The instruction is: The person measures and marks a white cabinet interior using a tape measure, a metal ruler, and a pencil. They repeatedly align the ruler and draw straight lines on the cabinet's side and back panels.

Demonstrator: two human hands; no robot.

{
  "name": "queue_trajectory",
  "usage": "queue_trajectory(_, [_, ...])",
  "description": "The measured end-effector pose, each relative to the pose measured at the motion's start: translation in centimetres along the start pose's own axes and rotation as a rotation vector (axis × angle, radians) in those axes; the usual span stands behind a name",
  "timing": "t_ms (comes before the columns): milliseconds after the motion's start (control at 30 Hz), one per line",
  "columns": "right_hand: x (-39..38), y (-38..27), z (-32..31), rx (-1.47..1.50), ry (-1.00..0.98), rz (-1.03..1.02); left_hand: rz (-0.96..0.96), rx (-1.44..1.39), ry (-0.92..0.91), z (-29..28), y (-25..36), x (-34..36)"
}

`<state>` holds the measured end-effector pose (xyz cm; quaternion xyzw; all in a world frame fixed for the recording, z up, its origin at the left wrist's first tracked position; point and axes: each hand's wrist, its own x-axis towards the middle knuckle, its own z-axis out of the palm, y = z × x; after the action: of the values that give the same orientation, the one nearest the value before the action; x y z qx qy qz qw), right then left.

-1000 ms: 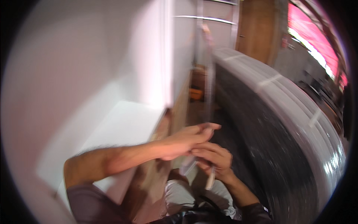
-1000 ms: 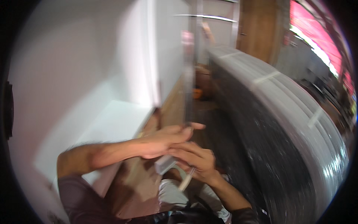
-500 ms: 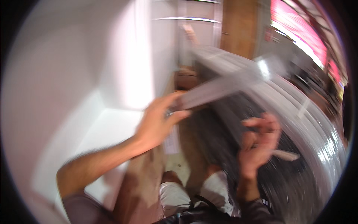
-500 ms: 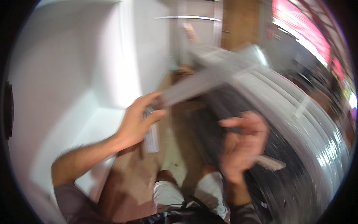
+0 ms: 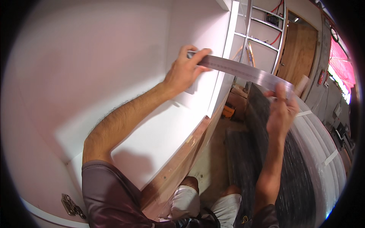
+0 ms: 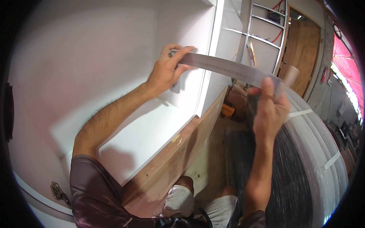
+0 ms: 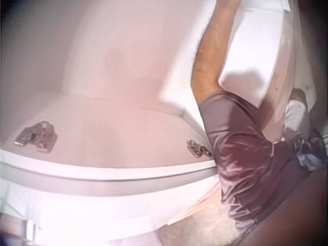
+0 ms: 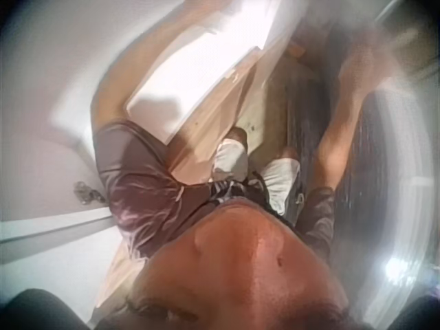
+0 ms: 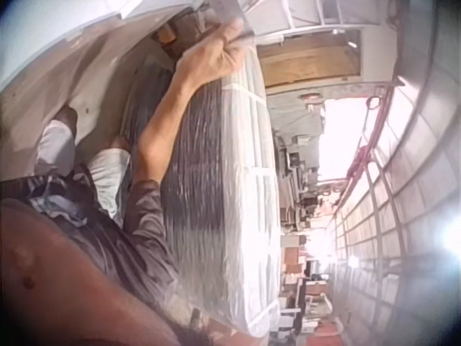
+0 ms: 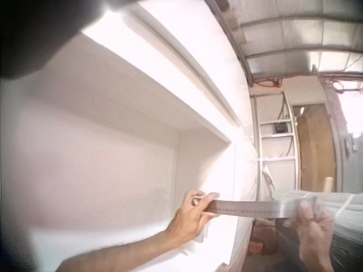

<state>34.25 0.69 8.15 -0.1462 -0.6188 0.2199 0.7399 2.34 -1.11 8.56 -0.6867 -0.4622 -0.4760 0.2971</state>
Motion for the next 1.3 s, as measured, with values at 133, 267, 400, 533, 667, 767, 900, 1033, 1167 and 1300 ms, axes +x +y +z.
queue_trajectory(133, [1.5, 5.4, 4.2, 0.38, -0.049, -0.016, -0.015, 0.222, 0.111, 0.5, -3.9, 0.0])
queue_trajectory(267, [1.5, 8.1, 6.7, 0.483, -0.003, 0.165, -0.013, 0.385, 0.092, 0.8, -5.8, -3.1])
queue_trajectory(400, [1.5, 10.0, 7.5, 0.518, -0.02, 0.215, -0.029, 0.413, -0.036, 1.8, -6.1, -6.0])
queue_trajectory(533, [1.4, 10.2, 8.5, 0.502, -0.038, 0.184, -0.025, 0.458, -0.081, 2.6, -6.9, -7.5])
queue_trajectory(667, [1.1, 10.4, 9.3, 0.481, -0.076, 0.188, 0.007, 0.494, -0.126, 3.1, -8.2, -8.4])
queue_trajectory(767, [1.0, 11.2, 9.8, 0.495, -0.071, 0.189, 0.028, 0.48, -0.176, 3.2, -8.8, -8.4])
queue_trajectory(900, [0.9, 11.8, 9.7, 0.507, -0.047, 0.197, 0.008, 0.464, -0.217, 2.6, -7.9, -7.7])
queue_trajectory(1033, [1.2, 11.7, 9.7, 0.443, -0.05, 0.19, -0.011, 0.412, -0.229, 1.8, -6.9, -6.7])
queue_trajectory(1167, [1.3, 11.4, 9.5, 0.401, -0.074, 0.166, 0.022, 0.565, -0.294, 1.4, -6.8, -6.2])
queue_trajectory(1300, [0.8, 10.7, 10.3, 0.43, -0.069, 0.151, 0.056, 0.69, -0.274, 1.4, -7.3, -5.9])
